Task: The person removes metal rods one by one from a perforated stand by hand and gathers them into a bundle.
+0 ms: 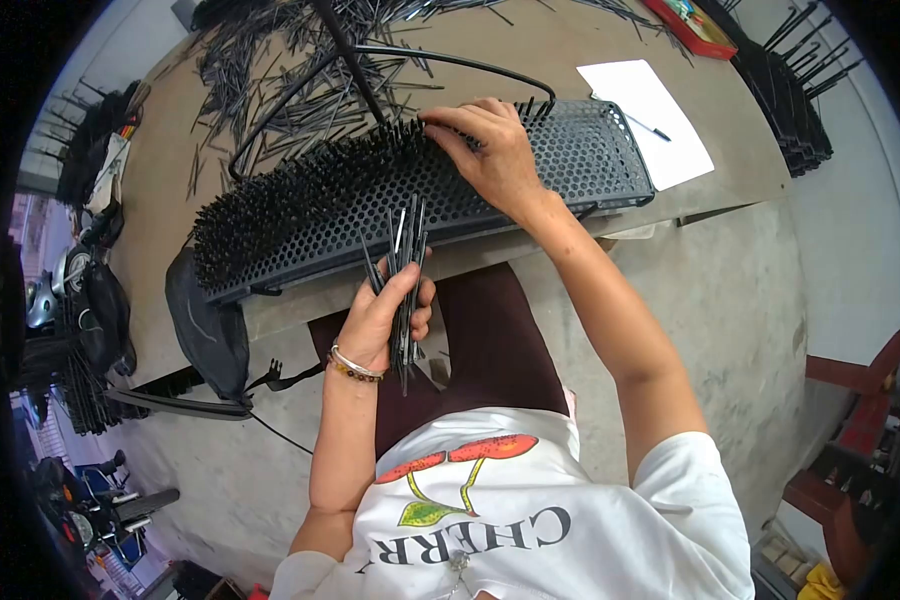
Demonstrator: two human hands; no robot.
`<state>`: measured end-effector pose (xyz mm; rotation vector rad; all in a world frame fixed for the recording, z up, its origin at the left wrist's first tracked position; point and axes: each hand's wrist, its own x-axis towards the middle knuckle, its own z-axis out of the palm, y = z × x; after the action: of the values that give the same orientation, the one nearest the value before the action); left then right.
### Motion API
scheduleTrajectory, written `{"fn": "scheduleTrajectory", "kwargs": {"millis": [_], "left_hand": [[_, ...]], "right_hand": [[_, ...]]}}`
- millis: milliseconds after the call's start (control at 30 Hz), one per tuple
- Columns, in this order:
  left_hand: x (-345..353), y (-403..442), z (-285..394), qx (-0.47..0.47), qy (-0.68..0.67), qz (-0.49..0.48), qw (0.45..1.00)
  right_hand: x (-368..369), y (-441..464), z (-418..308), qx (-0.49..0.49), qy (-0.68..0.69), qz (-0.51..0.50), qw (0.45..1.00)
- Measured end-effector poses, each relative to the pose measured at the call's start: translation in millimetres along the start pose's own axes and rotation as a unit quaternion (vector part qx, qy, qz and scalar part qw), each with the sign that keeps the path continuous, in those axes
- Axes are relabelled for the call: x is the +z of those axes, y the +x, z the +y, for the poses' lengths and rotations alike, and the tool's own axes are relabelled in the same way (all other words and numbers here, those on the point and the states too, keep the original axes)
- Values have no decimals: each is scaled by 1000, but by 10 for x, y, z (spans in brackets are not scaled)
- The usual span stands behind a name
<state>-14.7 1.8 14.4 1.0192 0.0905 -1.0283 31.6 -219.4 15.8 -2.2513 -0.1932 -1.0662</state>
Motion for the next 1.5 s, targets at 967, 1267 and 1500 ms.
{"fn": "scheduleTrajectory", "kwargs": {"millis": [967,1267,1500], "left_hand": [[-93,-50,-24,56,-8,-59,997],[-59,-25,-25,37,-16,-16,999],[-67,-67,8,26,-17,-22,999]], "right_hand": [[-301,50,-500,382,367,-112,841],[84,139,-291,157,194,-41,967],[138,143,-272,137,164,-46,976]]}}
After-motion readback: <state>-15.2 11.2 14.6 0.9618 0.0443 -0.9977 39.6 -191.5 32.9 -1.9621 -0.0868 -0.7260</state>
